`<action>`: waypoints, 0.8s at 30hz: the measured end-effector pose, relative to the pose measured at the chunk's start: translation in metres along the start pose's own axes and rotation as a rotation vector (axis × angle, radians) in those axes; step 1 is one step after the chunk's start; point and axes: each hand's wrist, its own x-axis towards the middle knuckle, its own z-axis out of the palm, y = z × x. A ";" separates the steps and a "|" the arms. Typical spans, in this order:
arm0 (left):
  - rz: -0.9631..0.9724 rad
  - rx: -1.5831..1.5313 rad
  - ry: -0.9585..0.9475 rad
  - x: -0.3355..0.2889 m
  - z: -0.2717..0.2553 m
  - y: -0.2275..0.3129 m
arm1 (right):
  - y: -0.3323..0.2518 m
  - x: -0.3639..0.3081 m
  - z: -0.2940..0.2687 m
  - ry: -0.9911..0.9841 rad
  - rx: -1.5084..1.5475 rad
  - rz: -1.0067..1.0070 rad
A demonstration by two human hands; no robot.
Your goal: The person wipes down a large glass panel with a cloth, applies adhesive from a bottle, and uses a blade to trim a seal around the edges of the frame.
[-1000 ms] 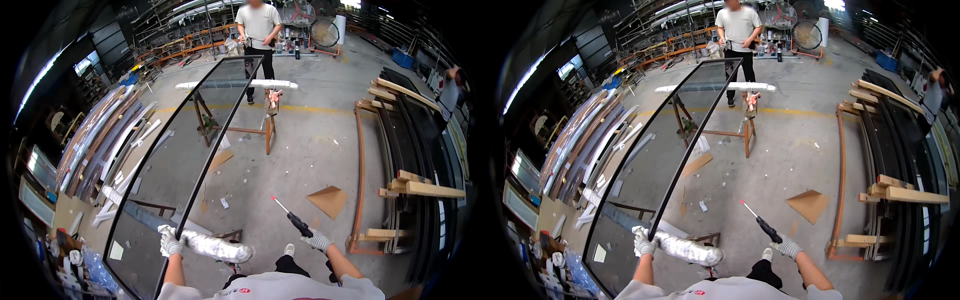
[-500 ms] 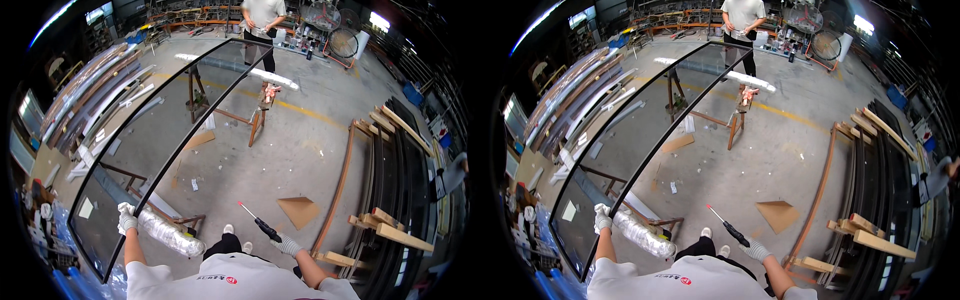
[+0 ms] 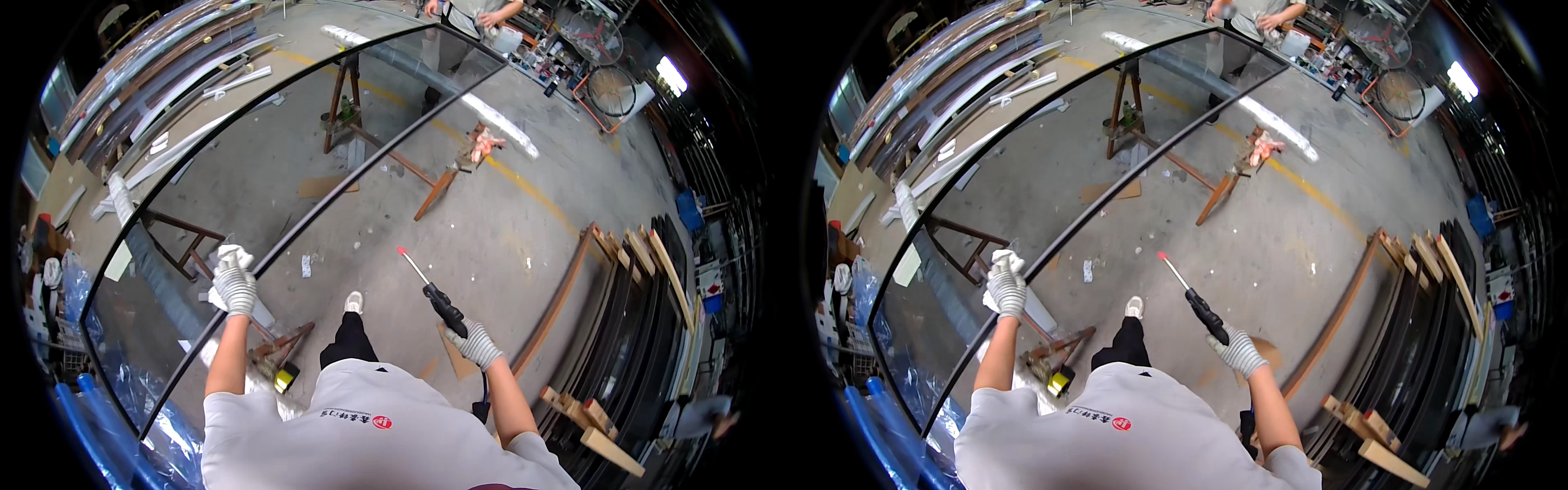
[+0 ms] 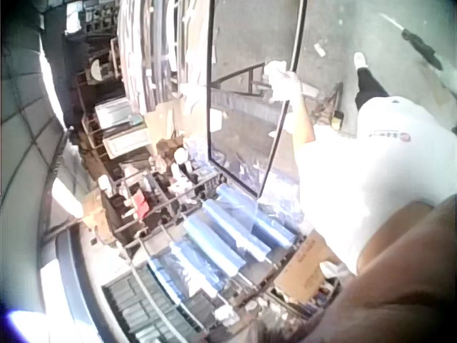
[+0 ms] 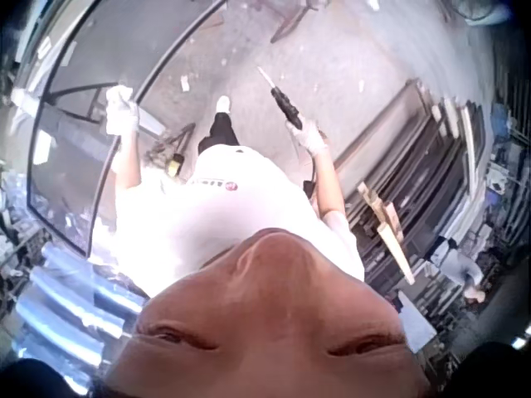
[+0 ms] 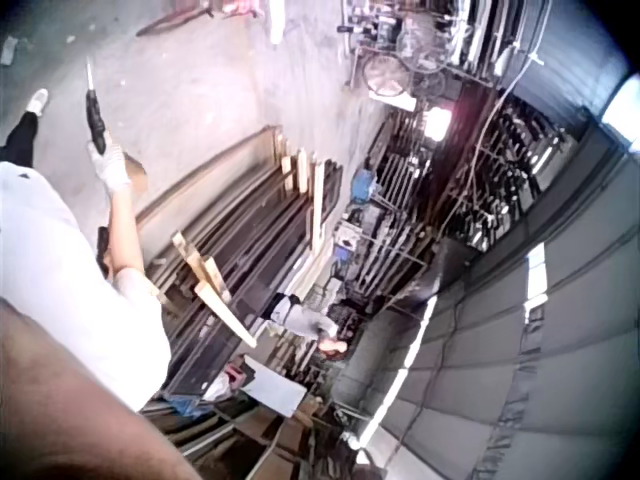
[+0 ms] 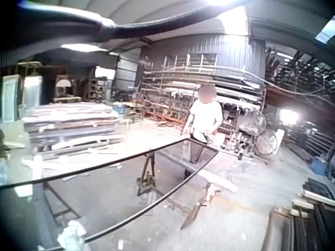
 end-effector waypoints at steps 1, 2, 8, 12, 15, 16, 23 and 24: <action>-0.023 -0.026 -0.056 0.016 0.001 0.026 | -0.003 0.025 -0.001 -0.005 -0.025 -0.067; -0.028 0.004 -0.093 0.031 0.014 0.044 | -0.012 0.051 -0.006 -0.006 -0.051 -0.139; 0.115 -0.025 -0.277 0.087 0.053 0.120 | -0.102 0.188 -0.052 -0.207 -0.368 -0.148; 0.286 -0.188 -0.381 0.125 0.067 0.165 | -0.101 0.281 -0.122 0.222 -0.261 -0.113; 0.379 -0.221 -0.417 0.150 0.079 0.207 | -0.101 0.339 -0.173 0.427 -0.242 0.078; 0.396 -0.275 -0.370 0.156 0.089 0.218 | -0.099 0.356 -0.182 0.447 -0.183 0.111; 0.355 -0.324 -0.479 0.198 0.116 0.286 | -0.128 0.416 -0.160 -0.026 -0.213 -0.262; 0.384 -0.319 -0.443 0.202 0.122 0.289 | -0.144 0.416 -0.167 -0.105 -0.288 -0.276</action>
